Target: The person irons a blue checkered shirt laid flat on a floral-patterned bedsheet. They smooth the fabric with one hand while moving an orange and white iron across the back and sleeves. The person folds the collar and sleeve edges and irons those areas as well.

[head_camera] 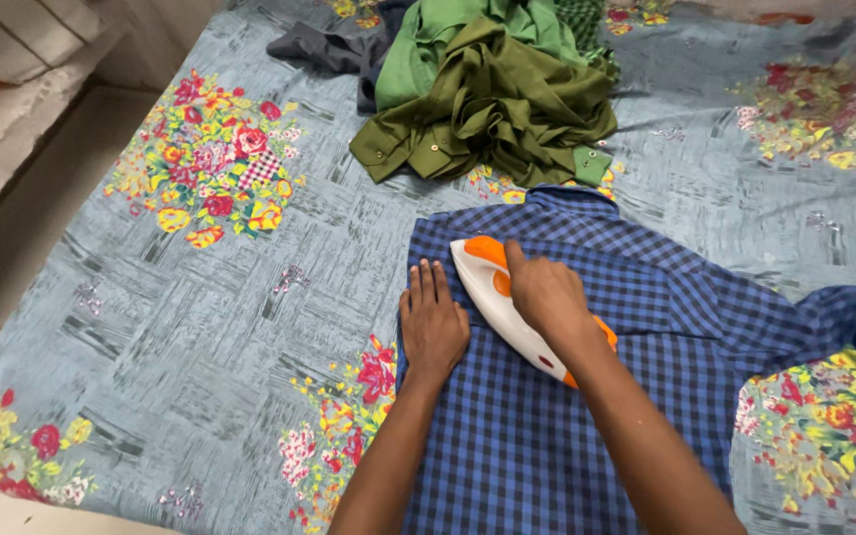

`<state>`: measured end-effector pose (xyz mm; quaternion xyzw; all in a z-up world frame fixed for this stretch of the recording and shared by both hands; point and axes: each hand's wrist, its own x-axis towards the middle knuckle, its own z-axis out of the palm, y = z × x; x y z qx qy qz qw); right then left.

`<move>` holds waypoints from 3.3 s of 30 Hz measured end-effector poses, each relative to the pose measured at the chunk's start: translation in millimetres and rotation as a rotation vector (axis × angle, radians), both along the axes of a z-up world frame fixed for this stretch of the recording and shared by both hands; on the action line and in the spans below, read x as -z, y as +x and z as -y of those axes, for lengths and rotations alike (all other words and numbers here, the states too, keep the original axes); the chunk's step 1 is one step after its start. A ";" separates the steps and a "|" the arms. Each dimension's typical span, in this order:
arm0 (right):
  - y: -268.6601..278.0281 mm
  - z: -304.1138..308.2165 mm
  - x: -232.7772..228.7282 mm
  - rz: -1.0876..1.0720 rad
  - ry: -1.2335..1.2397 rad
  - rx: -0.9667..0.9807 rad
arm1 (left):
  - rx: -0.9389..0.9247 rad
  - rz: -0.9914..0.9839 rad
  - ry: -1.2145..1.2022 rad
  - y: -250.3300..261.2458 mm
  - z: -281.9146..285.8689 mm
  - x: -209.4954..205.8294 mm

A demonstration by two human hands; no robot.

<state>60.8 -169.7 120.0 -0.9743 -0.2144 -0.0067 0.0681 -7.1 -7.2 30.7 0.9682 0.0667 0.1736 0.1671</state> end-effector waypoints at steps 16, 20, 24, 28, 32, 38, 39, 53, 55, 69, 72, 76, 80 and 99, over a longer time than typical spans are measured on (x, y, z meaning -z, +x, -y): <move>-17.5 -16.3 -3.1 -0.022 0.066 -0.058 | -0.051 0.127 0.002 -1.5 -3.1 15.8; 4.6 -44.6 -0.7 0.039 0.049 -0.036 | -0.057 0.144 0.006 3.4 -1.7 18.3; 4.0 -49.9 1.4 0.110 0.094 -0.053 | -0.055 0.120 -0.019 3.8 -2.7 16.8; -14.0 -30.3 -1.5 0.078 0.044 -0.002 | -0.035 0.087 -0.023 2.7 -4.3 13.8; -41.0 -9.2 -1.5 0.034 0.022 0.079 | -0.030 0.060 -0.003 0.8 -5.6 15.9; -66.3 18.0 -0.1 0.136 -0.036 0.086 | -0.030 0.092 0.035 4.6 -6.8 20.5; -72.5 27.1 0.6 0.132 -0.046 0.100 | -0.025 0.072 0.030 4.2 -5.9 22.7; -99.8 94.2 -32.1 -0.176 0.021 0.137 | -0.029 0.085 0.064 5.5 -8.4 28.1; -113.5 102.9 -34.3 -0.185 -0.062 0.232 | -0.028 0.094 0.064 4.5 -6.9 28.2; -116.2 146.6 -28.9 -0.169 -0.088 0.528 | -0.030 0.055 0.061 6.9 -9.6 34.0; -113.4 154.5 -23.6 -0.137 -0.059 0.532 | -0.035 0.054 0.070 5.2 -7.8 27.2; -112.8 169.8 -20.5 -0.066 0.070 0.462 | -0.006 0.043 0.143 5.0 5.7 4.0; -105.6 180.5 -17.0 -0.057 0.108 0.416 | 0.215 0.088 0.025 3.9 72.9 -1.1; -66.9 206.9 -6.6 0.015 -0.067 0.576 | 0.584 0.034 -0.083 11.9 220.6 11.1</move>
